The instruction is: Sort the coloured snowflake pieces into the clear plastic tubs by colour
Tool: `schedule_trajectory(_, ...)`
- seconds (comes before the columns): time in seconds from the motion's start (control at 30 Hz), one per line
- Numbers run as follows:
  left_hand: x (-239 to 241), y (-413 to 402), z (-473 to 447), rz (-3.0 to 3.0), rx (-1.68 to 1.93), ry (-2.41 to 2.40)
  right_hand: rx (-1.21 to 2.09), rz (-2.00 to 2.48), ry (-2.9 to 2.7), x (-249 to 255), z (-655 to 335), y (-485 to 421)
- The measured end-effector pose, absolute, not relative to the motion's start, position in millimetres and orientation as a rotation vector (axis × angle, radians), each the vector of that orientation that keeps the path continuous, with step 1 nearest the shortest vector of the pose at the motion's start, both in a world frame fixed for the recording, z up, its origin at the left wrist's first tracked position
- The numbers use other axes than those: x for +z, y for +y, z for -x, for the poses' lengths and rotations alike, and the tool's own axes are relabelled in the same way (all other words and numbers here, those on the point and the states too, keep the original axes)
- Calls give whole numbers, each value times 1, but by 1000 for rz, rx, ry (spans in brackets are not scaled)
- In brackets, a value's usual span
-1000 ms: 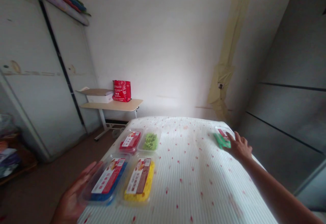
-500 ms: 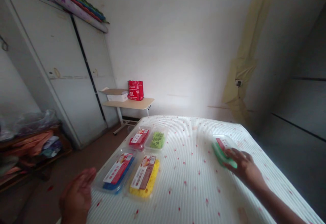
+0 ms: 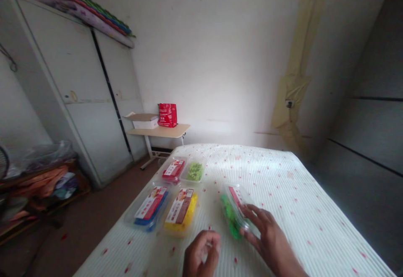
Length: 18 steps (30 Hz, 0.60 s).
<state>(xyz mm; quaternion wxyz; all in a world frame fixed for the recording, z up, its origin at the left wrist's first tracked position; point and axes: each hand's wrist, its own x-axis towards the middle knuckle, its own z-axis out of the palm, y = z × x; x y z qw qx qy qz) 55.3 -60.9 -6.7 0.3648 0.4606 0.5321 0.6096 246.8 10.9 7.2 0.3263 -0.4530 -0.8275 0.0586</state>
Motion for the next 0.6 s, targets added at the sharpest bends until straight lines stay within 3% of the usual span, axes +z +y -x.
schedule_trajectory(0.17, -5, -23, -74, -606, 1366, 875, 741, 997, -1911, 5, -241, 6)
schedule_trajectory(0.6, -1, -1, -93, -448, 1537, 702, 607, 1000, -1979, 4, -253, 7)
